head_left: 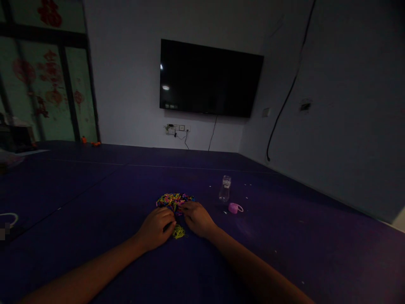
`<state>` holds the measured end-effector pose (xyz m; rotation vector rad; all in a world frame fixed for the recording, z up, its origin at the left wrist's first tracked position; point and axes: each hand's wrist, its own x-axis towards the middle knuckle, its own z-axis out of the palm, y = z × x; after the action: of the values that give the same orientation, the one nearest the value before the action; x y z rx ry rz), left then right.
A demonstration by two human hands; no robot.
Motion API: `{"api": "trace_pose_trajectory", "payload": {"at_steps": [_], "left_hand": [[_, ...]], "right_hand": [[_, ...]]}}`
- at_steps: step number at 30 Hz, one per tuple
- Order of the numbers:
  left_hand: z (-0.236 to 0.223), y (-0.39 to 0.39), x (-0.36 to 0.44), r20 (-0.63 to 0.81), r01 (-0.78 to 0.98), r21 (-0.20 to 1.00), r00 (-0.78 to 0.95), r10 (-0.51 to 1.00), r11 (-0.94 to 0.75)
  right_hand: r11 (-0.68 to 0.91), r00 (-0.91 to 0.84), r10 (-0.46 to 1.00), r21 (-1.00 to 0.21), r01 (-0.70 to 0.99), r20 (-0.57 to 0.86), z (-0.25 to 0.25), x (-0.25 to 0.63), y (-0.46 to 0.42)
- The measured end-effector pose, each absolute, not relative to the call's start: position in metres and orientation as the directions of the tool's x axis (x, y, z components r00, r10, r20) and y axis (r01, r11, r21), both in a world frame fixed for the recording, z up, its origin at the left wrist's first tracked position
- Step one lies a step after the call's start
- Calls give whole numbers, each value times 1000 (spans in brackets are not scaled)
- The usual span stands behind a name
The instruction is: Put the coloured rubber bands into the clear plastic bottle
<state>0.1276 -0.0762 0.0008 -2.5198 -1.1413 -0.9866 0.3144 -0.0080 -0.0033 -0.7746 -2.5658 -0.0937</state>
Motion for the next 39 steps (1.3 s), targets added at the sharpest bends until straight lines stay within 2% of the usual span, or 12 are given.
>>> {"api": "trace_pose_trajectory", "payload": {"at_steps": [9,26,34,39], "left_hand": [[4,-79,131,645,729,93,475,599,-678],[3,-77,129,648,714,85,490,583,-695],[2,-77,129,638,715,106,484,599,-691],[3,-76,128,590,706,113,518,619,-699]], "right_hand": [[861,-753,482,-80,503,448,-5,316,-7],[783,-678,590,-105,613,438,-8,314,-5],[774,-665,596,-104,624,449,-5,314,-7],[771,-645,609,-152,619,462,-5,315,-8]]}}
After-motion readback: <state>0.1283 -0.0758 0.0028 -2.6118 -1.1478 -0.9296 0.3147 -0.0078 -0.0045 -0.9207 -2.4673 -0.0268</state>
